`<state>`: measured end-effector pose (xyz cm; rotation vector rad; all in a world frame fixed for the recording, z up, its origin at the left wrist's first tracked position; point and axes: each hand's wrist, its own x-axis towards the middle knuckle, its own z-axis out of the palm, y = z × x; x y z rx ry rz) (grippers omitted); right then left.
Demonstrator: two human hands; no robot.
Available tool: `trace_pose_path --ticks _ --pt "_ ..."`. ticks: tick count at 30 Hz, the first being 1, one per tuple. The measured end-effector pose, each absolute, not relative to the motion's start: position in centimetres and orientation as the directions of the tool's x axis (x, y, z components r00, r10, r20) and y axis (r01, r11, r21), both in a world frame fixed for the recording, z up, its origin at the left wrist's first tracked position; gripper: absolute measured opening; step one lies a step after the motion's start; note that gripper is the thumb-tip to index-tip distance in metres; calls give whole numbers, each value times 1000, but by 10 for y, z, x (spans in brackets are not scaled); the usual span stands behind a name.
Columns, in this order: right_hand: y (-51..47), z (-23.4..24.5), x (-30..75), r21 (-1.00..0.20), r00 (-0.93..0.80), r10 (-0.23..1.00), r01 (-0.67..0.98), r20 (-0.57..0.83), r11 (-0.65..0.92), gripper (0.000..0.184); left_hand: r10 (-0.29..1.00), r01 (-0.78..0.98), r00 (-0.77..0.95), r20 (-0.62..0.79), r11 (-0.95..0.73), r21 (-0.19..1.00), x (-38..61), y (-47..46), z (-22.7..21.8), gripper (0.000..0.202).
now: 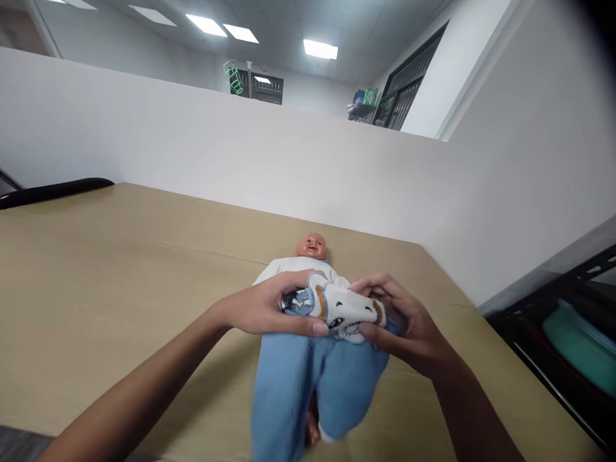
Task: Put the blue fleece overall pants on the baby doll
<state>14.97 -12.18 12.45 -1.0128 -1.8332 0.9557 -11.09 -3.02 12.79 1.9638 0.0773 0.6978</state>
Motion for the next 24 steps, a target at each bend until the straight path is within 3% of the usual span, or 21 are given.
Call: trace_pose_path --ticks 3,6,8,11,14,18,21,24 --pt "-98 134 160 -870 -458 878 369 135 326 59 296 -222 873 389 -469 855 -110 -8 134 20" --pt "-77 138 167 -775 -514 851 491 111 398 31 302 -145 904 304 -452 880 -110 10 138 25" --pt "-66 134 169 -776 -539 819 426 195 465 18 318 -98 909 270 -467 879 -109 21 138 27" --pt "-57 119 168 -870 -490 809 182 324 459 13 253 -104 936 246 -469 877 -106 34 135 33" --pt "-54 108 164 -932 -388 878 108 281 346 10 128 -205 946 298 -474 856 -102 44 130 28" --pt "-51 109 166 -941 -419 905 274 71 201 30 144 -260 920 365 -474 841 -100 52 123 17" --pt "-45 110 174 -883 -592 806 385 -13 269 38 176 -237 922 344 -445 864 -103 56 120 14" --pt "-40 104 181 -838 -588 808 429 25 338 33 234 -133 932 277 -490 862 -111 62 117 23"
